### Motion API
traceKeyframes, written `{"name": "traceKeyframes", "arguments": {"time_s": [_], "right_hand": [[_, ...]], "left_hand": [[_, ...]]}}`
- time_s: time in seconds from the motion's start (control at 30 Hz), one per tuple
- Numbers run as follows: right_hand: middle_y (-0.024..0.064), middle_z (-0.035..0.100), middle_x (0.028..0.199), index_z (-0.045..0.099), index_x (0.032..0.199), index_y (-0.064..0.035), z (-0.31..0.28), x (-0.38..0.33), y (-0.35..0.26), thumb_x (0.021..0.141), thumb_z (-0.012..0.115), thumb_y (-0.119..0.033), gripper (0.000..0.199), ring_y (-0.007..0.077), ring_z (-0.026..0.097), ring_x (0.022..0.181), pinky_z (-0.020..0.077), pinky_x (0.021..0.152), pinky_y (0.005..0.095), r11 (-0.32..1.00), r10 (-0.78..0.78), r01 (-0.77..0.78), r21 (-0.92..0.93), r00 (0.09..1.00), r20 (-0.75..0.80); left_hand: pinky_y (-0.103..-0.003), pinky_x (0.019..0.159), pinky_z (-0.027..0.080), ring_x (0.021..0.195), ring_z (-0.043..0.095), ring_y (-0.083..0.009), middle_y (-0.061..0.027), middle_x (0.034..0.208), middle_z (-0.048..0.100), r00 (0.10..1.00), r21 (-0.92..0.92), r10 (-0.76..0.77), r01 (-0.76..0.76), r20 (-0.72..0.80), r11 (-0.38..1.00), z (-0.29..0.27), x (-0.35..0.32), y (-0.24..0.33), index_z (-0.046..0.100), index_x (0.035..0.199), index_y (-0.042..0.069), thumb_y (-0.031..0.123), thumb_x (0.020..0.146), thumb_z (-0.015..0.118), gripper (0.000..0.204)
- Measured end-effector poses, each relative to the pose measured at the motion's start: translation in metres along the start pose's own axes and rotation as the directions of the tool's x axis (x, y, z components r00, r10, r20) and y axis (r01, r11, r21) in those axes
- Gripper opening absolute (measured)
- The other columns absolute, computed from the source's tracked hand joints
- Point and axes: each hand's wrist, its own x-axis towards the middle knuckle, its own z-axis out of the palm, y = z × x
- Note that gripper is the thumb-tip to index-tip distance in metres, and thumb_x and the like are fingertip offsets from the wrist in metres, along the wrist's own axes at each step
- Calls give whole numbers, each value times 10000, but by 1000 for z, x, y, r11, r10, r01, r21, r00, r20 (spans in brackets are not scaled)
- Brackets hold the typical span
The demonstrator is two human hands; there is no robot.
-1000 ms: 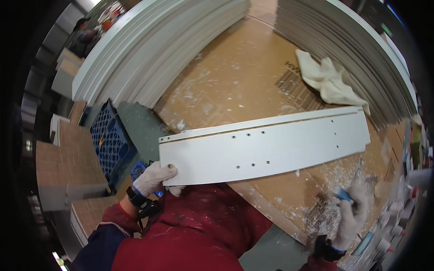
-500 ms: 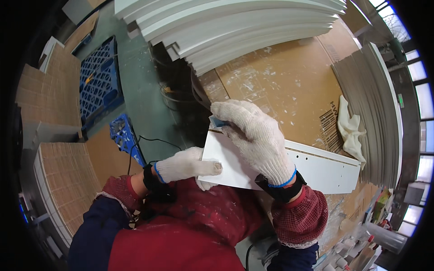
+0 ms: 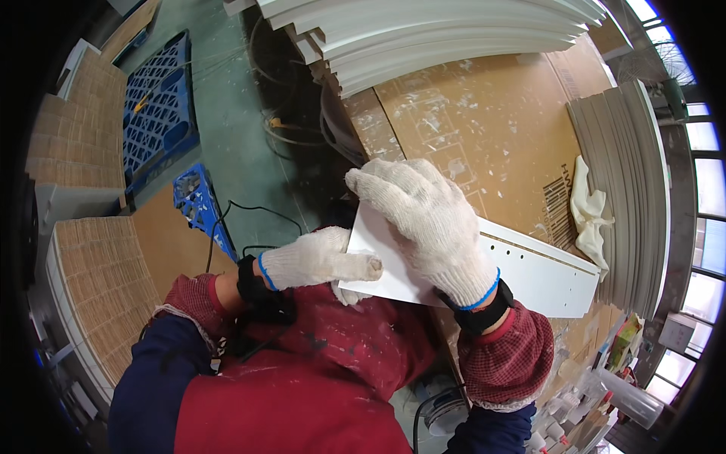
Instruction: The person sands the edges and surfaces of white rectangular panels using a sanding block. They flip the panels over to treat both sides and wipe them with a cloth to remove dust. The person handles the panels one at a time from a stack on the workbench.
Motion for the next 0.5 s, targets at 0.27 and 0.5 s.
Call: {"name": "traceKeyframes", "arguments": {"time_s": [0.27, 0.5], "right_hand": [[63, 630, 1143, 621, 1188, -127, -4, 1, -6, 682, 643, -49, 513, 288, 594, 1026, 518, 841, 393, 1000, 1, 1, -25, 997, 72], [61, 631, 1136, 631, 1169, -119, -1, 3, -7, 682, 632, -43, 493, 275, 596, 986, 520, 836, 393, 996, -40, 44, -77, 998, 46]], "left_hand": [[-288, 558, 581, 607, 654, -173, -112, 738, 631, 1000, -18, -5, 5, -10, 1000, 0, -1, 1, 633, 963, -55, 344, 926, 623, 400], [-289, 593, 593, 667, 678, -189, -115, 791, 645, 999, -5, -26, 26, 21, 1000, -3, 1, 1, 626, 1039, -64, 332, 928, 642, 412]]}}
